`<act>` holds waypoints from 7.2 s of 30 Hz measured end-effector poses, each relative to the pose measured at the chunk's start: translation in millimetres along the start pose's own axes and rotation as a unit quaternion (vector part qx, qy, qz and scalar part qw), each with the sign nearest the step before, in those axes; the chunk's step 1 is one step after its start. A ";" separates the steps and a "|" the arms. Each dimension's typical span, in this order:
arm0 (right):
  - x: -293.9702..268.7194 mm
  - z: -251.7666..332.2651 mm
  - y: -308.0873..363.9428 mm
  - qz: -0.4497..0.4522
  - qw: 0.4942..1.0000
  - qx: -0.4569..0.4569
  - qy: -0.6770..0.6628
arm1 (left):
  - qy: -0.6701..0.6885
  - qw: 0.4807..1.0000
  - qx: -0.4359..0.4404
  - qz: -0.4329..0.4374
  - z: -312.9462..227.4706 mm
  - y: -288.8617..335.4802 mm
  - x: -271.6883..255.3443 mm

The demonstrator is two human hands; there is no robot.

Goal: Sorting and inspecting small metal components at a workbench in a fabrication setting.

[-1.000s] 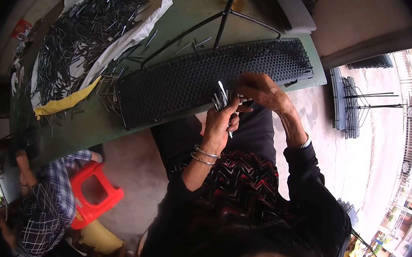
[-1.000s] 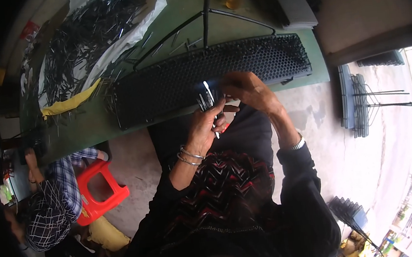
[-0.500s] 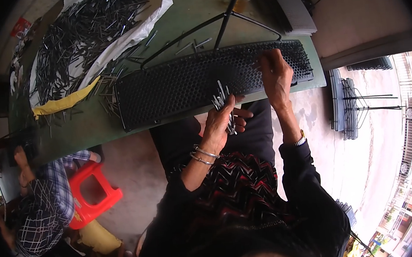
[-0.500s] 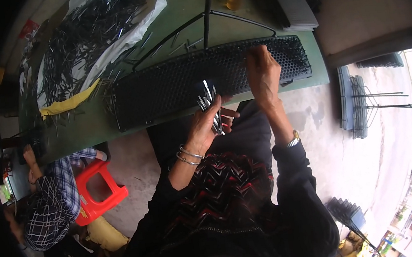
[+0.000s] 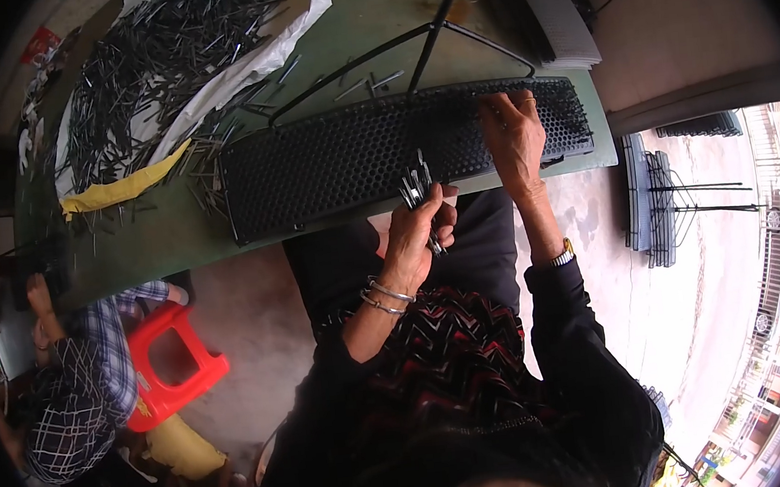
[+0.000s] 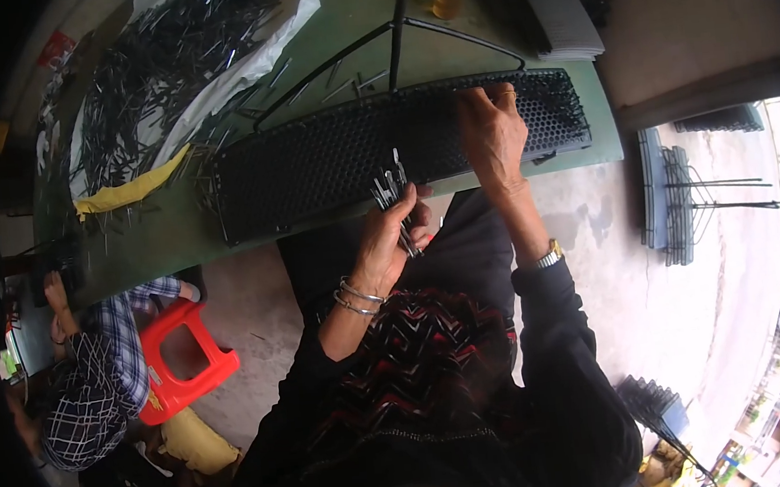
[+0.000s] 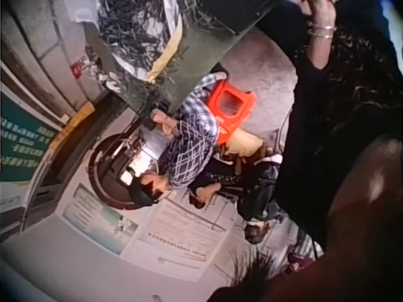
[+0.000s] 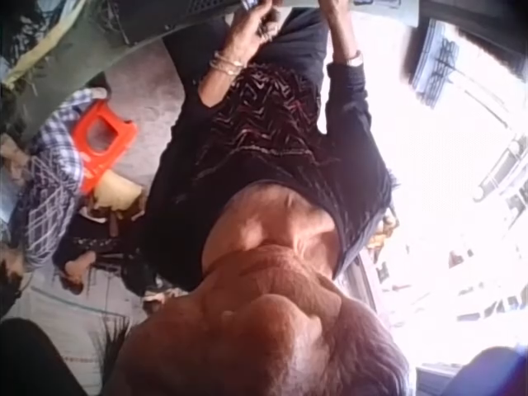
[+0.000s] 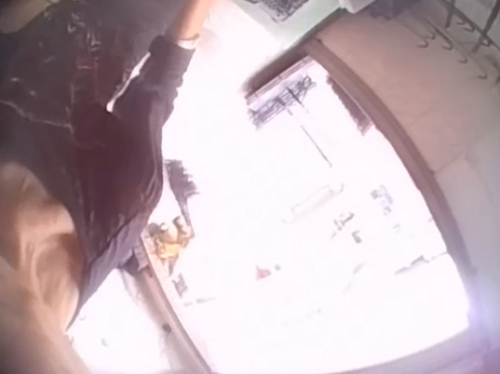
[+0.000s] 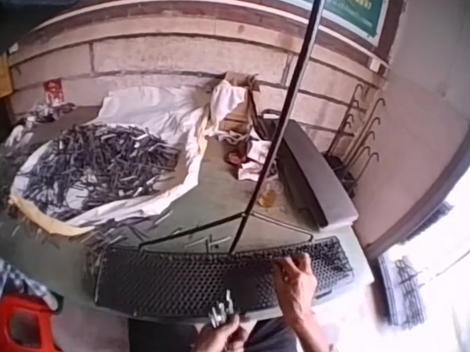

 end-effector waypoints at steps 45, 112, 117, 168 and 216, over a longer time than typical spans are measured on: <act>8.1 -5.3 -7.3 0.122 0.949 0.136 -0.256 | 0.025 0.994 -0.066 0.088 3.1 -6.8 1.9; -6.9 7.9 45.6 0.404 0.815 0.262 -0.321 | -0.093 0.990 -0.023 0.104 -10.8 6.4 14.5; -2.5 2.4 47.5 0.402 0.801 0.270 -0.353 | -0.081 0.986 -0.041 0.137 -12.4 6.2 17.4; 1.8 8.3 42.0 0.323 0.925 0.063 -0.192 | -0.047 0.998 -0.016 0.049 -4.9 -0.4 4.4; 23.4 35.6 -7.2 0.052 0.995 -0.068 -0.058 | 0.022 0.999 -0.023 0.018 -1.9 -0.6 -3.2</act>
Point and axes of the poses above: each hand's wrist, its own y-axis away from the middle knuckle, its own x-axis out of the palm, z = x × y, the point moved 6 cm from there along -y, towards the middle knuckle, and after that the axes turned 4 degrees about x, right-handed, at the moved point
